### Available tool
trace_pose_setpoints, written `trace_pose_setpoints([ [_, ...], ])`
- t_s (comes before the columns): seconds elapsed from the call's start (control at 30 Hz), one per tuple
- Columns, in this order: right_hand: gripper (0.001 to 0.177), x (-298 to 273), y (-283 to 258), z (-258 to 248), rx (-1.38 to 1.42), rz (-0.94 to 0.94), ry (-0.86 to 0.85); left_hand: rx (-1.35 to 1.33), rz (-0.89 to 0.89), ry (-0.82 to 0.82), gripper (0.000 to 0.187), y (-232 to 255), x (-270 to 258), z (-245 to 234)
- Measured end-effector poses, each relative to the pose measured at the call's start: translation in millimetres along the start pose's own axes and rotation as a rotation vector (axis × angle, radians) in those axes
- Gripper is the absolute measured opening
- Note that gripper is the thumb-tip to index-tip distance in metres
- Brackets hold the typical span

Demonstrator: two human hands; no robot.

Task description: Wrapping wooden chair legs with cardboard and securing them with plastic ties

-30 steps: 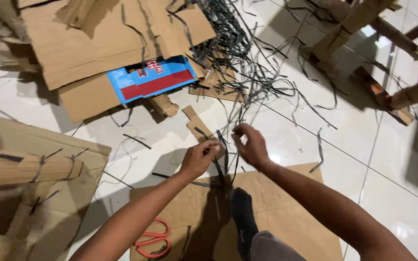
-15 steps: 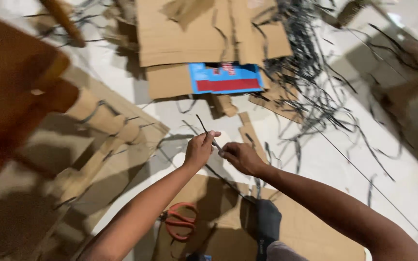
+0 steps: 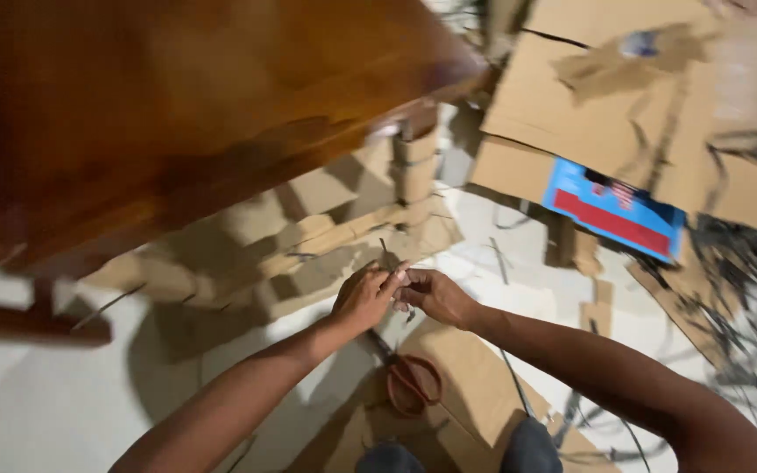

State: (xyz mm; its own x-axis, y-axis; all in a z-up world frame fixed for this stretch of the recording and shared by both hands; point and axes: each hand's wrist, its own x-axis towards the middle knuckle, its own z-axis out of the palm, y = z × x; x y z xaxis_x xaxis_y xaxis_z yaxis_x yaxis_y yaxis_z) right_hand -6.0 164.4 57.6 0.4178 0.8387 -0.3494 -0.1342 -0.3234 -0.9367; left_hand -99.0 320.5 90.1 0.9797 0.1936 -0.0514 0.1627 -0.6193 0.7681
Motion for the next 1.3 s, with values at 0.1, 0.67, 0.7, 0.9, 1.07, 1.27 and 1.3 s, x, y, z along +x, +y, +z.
trace_pose_setpoints([
  [0.1,0.016,15,-23,30,-0.103,0.008,-0.093,0.081,-0.030,0.020,0.055,-1,-30,-42],
  [0.67,0.024,47,25,93,-0.418,0.103,-0.253,1.229,0.156,0.550,0.012,-221,-65,-102],
  [0.7,0.021,52,22,99,-0.309,0.194,-0.222,1.235,0.160,0.567,0.014,-221,-64,-103],
  [0.9,0.025,119,63,160,0.090,0.266,0.069,0.988,0.129,0.502,0.018,-237,-61,-109],
  [1.07,0.018,188,105,212,0.309,0.241,0.247,0.773,-0.109,0.357,0.028,-233,-55,-111],
  [1.27,0.012,228,79,252,0.705,0.188,0.328,0.854,0.001,0.552,0.013,-192,-58,-122],
  [1.3,0.010,239,89,257,0.745,0.223,0.338,0.903,0.011,0.558,0.012,-212,-53,-116],
])
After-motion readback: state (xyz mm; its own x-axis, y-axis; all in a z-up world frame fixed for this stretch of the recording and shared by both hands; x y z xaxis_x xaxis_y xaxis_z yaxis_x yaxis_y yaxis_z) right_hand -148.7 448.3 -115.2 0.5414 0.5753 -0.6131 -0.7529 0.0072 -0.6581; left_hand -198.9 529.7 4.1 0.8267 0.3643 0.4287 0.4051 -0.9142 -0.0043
